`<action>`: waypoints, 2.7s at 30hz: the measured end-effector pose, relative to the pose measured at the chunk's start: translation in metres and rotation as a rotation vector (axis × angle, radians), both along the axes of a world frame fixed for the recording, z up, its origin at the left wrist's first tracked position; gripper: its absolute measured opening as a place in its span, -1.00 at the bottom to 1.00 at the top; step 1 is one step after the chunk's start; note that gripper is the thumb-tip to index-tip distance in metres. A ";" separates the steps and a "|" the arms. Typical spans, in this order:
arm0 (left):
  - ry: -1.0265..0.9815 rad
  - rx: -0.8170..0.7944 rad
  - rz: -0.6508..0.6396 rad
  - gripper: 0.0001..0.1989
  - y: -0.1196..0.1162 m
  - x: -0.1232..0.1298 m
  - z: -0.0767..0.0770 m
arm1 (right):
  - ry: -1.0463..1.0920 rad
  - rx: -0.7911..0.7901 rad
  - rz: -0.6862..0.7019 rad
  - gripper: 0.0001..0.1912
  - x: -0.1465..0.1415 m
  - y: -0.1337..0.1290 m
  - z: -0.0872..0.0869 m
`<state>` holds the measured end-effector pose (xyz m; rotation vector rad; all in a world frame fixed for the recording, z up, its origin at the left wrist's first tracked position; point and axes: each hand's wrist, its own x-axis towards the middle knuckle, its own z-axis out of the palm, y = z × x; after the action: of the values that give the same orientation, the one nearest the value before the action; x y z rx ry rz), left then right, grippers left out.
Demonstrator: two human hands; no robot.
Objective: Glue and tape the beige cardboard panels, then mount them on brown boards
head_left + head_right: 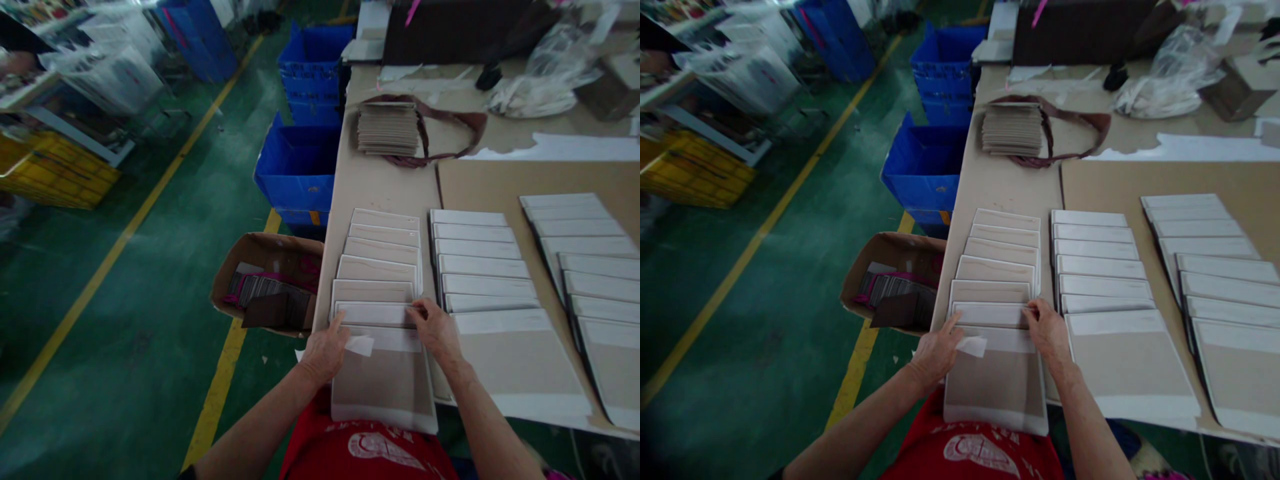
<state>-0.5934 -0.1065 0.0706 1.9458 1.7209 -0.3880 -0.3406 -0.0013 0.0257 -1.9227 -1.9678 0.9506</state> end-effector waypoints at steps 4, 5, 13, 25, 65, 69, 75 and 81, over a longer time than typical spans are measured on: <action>0.002 -0.020 -0.008 -0.71 0.001 0.000 0.001 | 0.002 0.004 0.019 -0.78 -0.002 0.000 -0.005; -0.003 -0.024 -0.010 -0.71 0.002 0.000 0.002 | 0.015 0.003 0.019 -0.79 -0.002 0.001 -0.007; -0.009 -0.019 -0.012 -0.73 0.003 -0.001 0.004 | -0.010 0.251 -0.251 -0.69 0.016 0.001 -0.001; -0.245 0.122 0.217 -0.77 0.004 -0.013 0.011 | 0.350 0.011 -0.462 -0.53 -0.011 -0.016 0.004; -1.442 -0.236 1.666 -0.49 0.015 0.034 0.009 | 0.753 -0.353 -0.258 -0.64 -0.085 -0.031 0.031; -1.450 -0.114 1.772 -0.50 0.018 0.037 0.007 | 0.824 -0.334 -0.327 -0.65 -0.089 -0.034 0.025; -1.500 0.058 1.806 -0.50 0.023 0.038 0.006 | 0.947 -0.439 -0.376 -0.64 -0.100 -0.037 0.031; -1.539 0.103 1.786 -0.49 0.023 0.042 0.010 | 0.930 -0.498 -0.388 -0.61 -0.102 -0.039 0.025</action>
<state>-0.5514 -0.0840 0.0803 -0.1751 1.4074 1.3761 -0.4424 -0.0402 0.0505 -1.4961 -0.8506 1.8631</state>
